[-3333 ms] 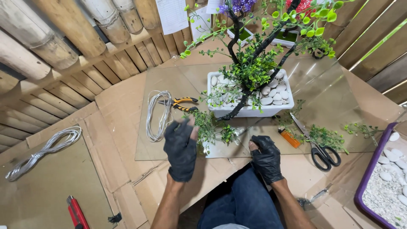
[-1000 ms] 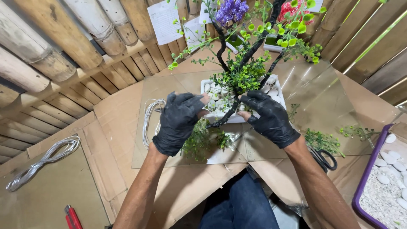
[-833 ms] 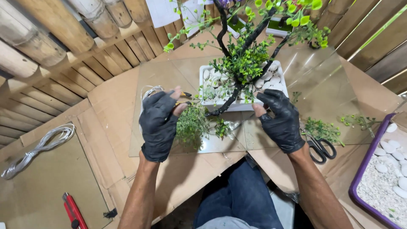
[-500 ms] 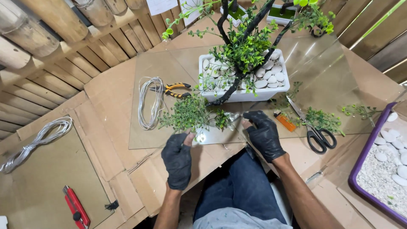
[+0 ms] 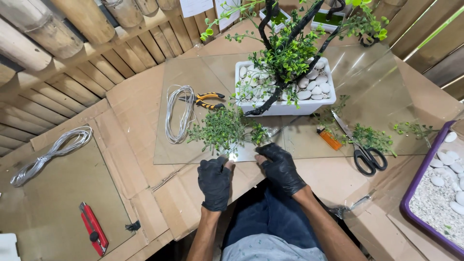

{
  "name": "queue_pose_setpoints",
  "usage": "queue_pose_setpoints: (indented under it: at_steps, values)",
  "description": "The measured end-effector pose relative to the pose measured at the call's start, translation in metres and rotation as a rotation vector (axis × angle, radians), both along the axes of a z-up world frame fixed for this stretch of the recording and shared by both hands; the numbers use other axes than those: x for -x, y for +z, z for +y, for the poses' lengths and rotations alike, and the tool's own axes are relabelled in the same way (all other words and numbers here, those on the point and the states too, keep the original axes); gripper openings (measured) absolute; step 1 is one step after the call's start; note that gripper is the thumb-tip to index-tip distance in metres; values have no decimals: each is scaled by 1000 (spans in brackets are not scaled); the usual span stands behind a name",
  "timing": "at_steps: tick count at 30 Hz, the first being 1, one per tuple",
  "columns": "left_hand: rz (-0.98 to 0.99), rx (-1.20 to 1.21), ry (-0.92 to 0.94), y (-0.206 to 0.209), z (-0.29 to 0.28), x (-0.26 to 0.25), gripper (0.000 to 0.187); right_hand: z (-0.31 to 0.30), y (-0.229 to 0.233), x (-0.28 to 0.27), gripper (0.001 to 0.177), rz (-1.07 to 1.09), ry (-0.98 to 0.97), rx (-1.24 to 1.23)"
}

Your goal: The person arranges small artificial green leafy branches into a white rectangular planter containing a black artificial tree and white stones. They use scissors to trim the branches and a lighter to heat the stems before inserting them into the planter.

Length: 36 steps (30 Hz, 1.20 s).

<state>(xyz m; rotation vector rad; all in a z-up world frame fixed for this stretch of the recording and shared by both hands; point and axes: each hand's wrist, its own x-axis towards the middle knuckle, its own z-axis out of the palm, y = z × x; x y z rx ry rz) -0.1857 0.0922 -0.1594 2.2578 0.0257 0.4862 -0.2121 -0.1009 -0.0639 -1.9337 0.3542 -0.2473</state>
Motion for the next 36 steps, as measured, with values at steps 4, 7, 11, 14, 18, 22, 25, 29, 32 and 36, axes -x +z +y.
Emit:
queue_pose_setpoints:
  at_steps: [4, 7, 11, 14, 18, 22, 25, 29, 32, 36]
  values:
    - [51, -70, 10, -14, -8, -7, 30, 15, -22, -12, 27, -77, 154, 154]
    - [15, -77, 8, -1, -7, -7, 26, 20, -26, -14, 30, -138, 174, 215]
    - [-247, -168, -193, 29, 7, 7, 17, -6, -6, 4, 28, -234, 192, 232]
    - [-173, 45, -227, 44, 8, 22, 20, -52, -34, 15, 31, -396, 64, 401]
    - [-169, 50, -226, 35, 17, 32, 20, -122, -32, 34, 24, -375, -148, 514]
    - [-9, 82, -167, 31, 21, 38, 21, -184, -13, 48, 25, -306, -348, 592]
    - [44, 102, -152, 41, 15, 40, 21, -204, -7, 44, 26, -154, -356, 528]
    - [49, 89, -192, 50, 4, 43, 21, -211, -20, 20, 25, -151, -183, 687]
    - [20, 88, -170, 29, 4, 44, 25, -197, 15, 12, 46, 293, -47, 653]
    - [18, 32, -180, 24, 5, 47, 28, -202, 4, 18, 36, 140, -35, 660]
